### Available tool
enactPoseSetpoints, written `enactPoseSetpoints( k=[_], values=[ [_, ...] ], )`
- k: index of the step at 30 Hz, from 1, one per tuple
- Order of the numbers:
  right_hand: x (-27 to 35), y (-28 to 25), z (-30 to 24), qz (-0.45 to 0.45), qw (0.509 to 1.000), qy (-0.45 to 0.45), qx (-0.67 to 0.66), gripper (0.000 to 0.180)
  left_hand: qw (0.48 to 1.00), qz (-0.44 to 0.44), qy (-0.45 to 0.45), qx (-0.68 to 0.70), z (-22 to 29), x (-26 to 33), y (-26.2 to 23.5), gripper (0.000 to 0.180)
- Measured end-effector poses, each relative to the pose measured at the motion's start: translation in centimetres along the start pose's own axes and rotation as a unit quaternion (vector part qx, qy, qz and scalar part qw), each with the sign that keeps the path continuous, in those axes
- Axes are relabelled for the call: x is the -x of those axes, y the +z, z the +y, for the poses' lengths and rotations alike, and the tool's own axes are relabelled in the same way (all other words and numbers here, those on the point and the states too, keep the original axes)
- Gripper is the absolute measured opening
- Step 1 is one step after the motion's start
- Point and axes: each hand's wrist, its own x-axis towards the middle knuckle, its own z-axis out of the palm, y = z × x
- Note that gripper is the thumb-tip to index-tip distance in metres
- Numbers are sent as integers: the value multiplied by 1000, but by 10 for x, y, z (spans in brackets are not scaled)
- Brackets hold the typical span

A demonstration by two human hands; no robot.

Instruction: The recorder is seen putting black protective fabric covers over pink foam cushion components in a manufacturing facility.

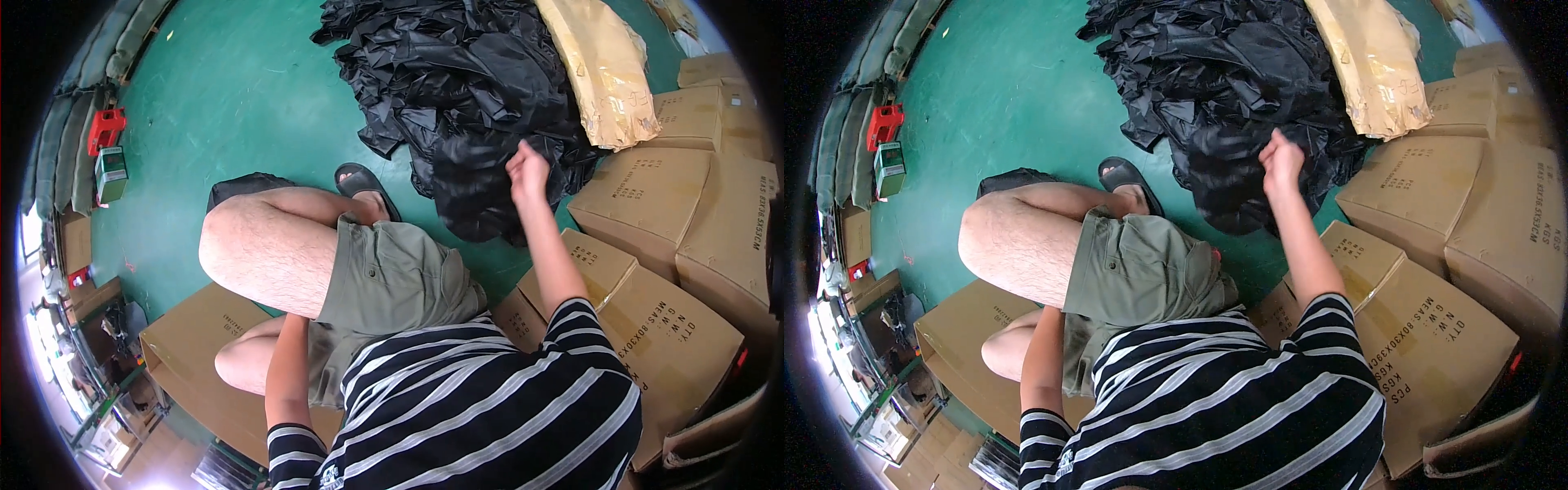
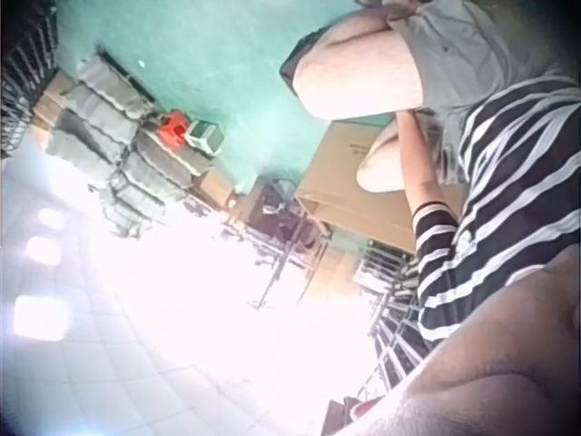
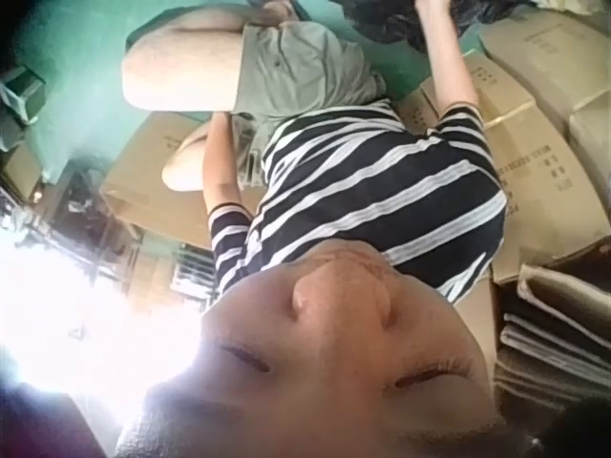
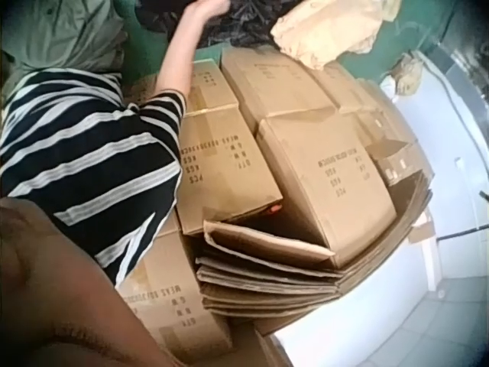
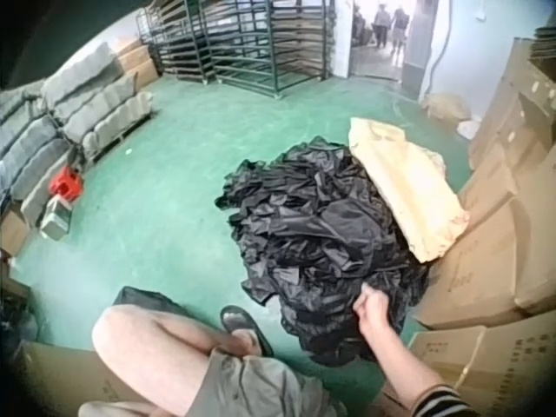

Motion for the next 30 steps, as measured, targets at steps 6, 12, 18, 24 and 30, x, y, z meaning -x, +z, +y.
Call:
enactPoseSetpoints(
  k=[6,12,18,24,30],
  values=[
    [35,56,-125,-111,977,-165,-78,32,1000,5,7,-11,3,-16,6,68],
    [73,84,-158,-162,912,-368,-82,35,1000,20,-1,-16,5,-23,5,69],
    [-65,26,-49,-18,978,-178,108,38,999,25,-13,-17,3,-30,8,69],
    [-50,-59,113,-19,942,335,-22,24,998,52,-27,-14,3,-31,17,69],
    [-27,-16,117,-120,918,344,156,23,998,60,-19,-20,41,-61,42,69]
  ],
)
